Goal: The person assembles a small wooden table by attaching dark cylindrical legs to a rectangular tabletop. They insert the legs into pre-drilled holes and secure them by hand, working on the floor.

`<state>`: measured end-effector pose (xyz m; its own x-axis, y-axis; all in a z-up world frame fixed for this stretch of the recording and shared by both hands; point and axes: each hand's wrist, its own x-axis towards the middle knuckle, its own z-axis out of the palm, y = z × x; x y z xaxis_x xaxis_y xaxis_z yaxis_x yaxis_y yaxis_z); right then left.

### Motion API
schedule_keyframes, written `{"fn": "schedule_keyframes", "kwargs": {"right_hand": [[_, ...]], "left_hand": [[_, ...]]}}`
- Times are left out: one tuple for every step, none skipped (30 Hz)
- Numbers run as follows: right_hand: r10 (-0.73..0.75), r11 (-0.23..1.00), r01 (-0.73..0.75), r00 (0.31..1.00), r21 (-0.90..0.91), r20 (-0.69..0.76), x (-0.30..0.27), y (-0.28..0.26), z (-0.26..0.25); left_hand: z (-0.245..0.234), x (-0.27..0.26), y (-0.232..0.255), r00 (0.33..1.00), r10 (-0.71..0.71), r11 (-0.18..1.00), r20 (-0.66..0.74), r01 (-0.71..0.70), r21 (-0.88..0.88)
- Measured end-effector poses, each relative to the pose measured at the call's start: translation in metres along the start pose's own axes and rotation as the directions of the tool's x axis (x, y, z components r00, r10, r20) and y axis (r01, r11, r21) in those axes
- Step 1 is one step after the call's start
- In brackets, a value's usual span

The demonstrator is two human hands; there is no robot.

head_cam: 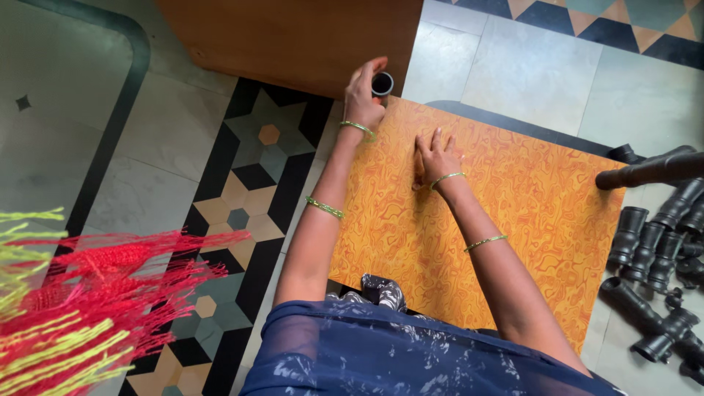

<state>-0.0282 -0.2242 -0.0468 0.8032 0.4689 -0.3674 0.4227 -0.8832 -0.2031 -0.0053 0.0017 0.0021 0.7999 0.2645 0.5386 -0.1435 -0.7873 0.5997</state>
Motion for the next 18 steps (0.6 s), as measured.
{"fn": "schedule_keyframes", "kwargs": {"right_hand": [[-0.002, 1.0, 0.002, 1.0, -0.005, -0.005, 0.0, 0.0, 0.0], [-0.002, 1.0, 0.002, 1.0, -0.01, -0.011, 0.0, 0.0, 0.0], [-0.005, 1.0, 0.004, 1.0, -0.012, -0.014, 0.0, 0.0, 0.0], [-0.006, 1.0, 0.006, 1.0, -0.014, -0.016, 0.0, 0.001, 0.001], [-0.007, 1.0, 0.007, 1.0, -0.017, -0.019, 0.0, 0.001, 0.002], [-0.007, 1.0, 0.007, 1.0, -0.022, -0.019, 0.0, 0.001, 0.002], [-0.008, 1.0, 0.007, 1.0, -0.027, -0.019, 0.001, 0.002, 0.002], [-0.007, 1.0, 0.007, 1.0, -0.029, -0.019, 0.002, 0.002, 0.002], [-0.006, 1.0, 0.006, 1.0, -0.025, -0.016, 0.003, 0.002, 0.002], [-0.006, 1.0, 0.006, 1.0, -0.021, -0.011, 0.003, 0.002, 0.003], [-0.006, 1.0, 0.006, 1.0, -0.017, -0.005, 0.002, 0.003, 0.003], [-0.006, 1.0, 0.006, 1.0, -0.016, -0.006, 0.002, 0.002, 0.004], [-0.006, 1.0, 0.006, 1.0, -0.015, -0.008, 0.001, 0.002, 0.004], [-0.007, 1.0, 0.007, 1.0, -0.016, -0.013, 0.002, 0.001, 0.003], [-0.011, 1.0, 0.011, 1.0, -0.016, -0.011, 0.002, 0.0, 0.003], [-0.011, 1.0, 0.011, 1.0, -0.018, -0.01, 0.002, 0.001, 0.002], [-0.011, 1.0, 0.011, 1.0, -0.02, -0.009, 0.002, 0.002, 0.002], [-0.014, 1.0, 0.013, 1.0, -0.026, -0.012, 0.001, 0.003, 0.003]], "left_hand": [[-0.001, 0.002, -0.001, 0.998, 0.046, 0.999, -0.03, -0.046, 0.009], [0.001, 0.004, 0.002, 0.996, -0.085, 0.996, -0.029, 0.084, -0.018], [0.005, 0.004, 0.006, 0.977, -0.214, 0.976, -0.022, 0.213, -0.046], [0.009, 0.003, 0.009, 0.94, -0.34, 0.938, -0.009, 0.339, -0.074], [0.011, 0.001, 0.01, 0.924, -0.381, 0.923, 0.016, 0.381, -0.059], [0.012, 0.0, 0.01, 0.906, -0.421, 0.905, 0.041, 0.423, -0.043], [0.014, -0.002, 0.009, 0.885, -0.461, 0.886, 0.066, 0.463, -0.026], [0.012, -0.002, 0.004, 0.925, -0.366, 0.923, 0.101, 0.375, -0.086], [0.007, 0.001, -0.003, 0.955, -0.266, 0.947, 0.131, 0.284, -0.15], [0.003, 0.001, -0.009, 0.974, -0.166, 0.956, 0.156, 0.197, -0.215], [0.0, 0.001, -0.012, 0.989, -0.078, 0.987, 0.128, 0.094, -0.131], [-0.002, 0.002, -0.014, 0.994, 0.015, 0.999, 0.107, -0.01, -0.041], [-0.004, 0.003, -0.015, 0.989, 0.109, 0.992, 0.095, -0.114, 0.05], [-0.004, 0.004, -0.013, 0.999, -0.022, 0.999, 0.05, 0.02, 0.039], [0.0, 0.003, -0.007, 0.988, -0.154, 0.988, 0.009, 0.153, 0.021], [0.005, 0.001, -0.001, 0.959, -0.283, 0.959, -0.026, 0.283, -0.007], [0.008, 0.001, 0.0, 0.955, -0.297, 0.955, -0.015, 0.297, 0.011], [0.011, 0.0, 0.002, 0.95, -0.312, 0.95, -0.003, 0.312, 0.028]]}}
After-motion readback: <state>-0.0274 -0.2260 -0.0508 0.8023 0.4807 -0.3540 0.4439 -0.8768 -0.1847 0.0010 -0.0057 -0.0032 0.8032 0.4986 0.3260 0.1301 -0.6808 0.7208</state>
